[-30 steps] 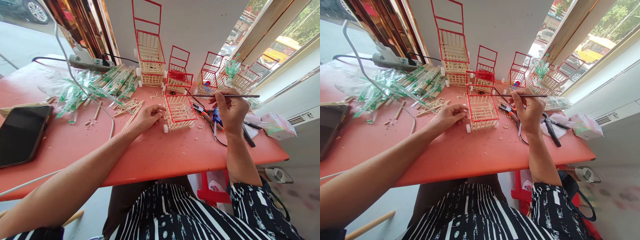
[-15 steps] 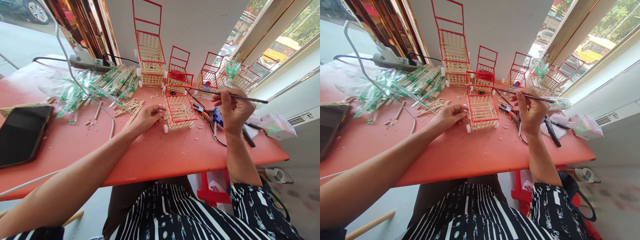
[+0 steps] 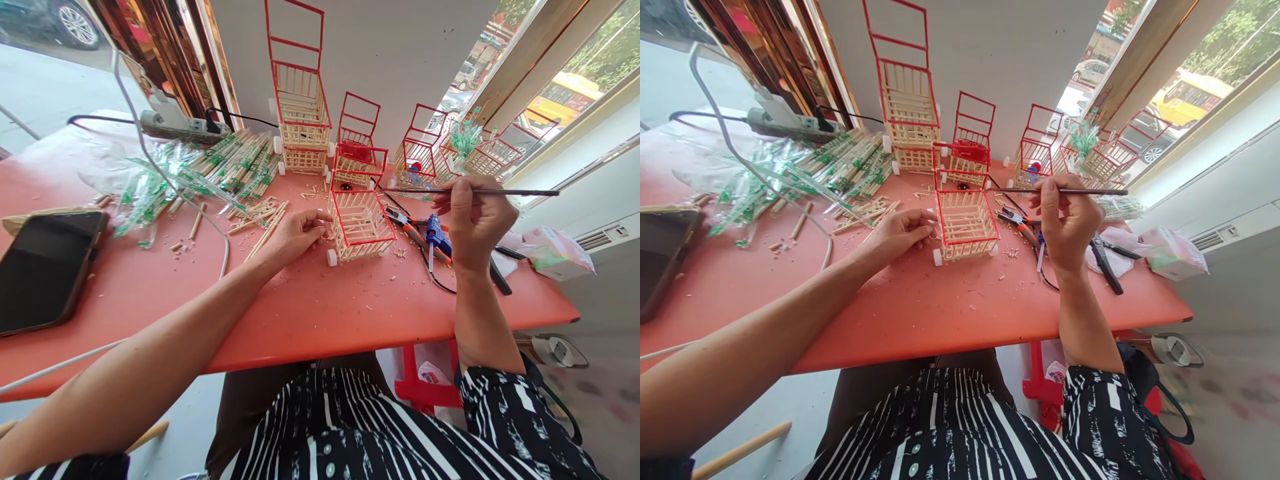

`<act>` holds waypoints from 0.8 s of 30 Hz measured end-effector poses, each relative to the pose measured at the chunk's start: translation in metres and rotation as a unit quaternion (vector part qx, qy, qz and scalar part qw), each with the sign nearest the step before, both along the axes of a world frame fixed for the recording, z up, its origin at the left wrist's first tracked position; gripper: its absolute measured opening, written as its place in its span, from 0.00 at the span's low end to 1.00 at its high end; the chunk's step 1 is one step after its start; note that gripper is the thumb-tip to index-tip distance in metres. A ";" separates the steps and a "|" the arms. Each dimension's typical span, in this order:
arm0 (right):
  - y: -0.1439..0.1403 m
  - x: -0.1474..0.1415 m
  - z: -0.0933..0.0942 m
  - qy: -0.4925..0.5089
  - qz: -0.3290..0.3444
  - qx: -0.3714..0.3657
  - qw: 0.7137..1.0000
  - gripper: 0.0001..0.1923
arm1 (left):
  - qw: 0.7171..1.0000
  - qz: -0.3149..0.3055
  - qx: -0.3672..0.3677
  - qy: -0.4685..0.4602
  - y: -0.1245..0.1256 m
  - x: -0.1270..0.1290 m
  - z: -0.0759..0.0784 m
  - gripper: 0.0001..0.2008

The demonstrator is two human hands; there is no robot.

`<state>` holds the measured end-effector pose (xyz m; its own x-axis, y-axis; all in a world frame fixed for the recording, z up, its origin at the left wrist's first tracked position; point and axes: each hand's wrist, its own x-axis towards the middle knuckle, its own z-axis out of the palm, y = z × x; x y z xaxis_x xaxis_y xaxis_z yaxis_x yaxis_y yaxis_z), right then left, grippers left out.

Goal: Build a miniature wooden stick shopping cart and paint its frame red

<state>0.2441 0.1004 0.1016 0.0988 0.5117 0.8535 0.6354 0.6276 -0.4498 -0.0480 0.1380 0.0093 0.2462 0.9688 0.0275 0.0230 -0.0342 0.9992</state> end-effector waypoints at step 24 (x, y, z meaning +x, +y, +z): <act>-0.012 0.008 0.021 -0.013 -0.022 -0.001 1.000 0.14 | 1.000 -0.007 0.006 -0.011 0.001 0.000 0.000 0.09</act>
<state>0.2520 0.0885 0.1223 0.0994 0.5097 0.8546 0.6736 0.5977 -0.4348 -0.0479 0.1385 0.0089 0.2585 0.9649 0.0454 0.0005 -0.0471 0.9989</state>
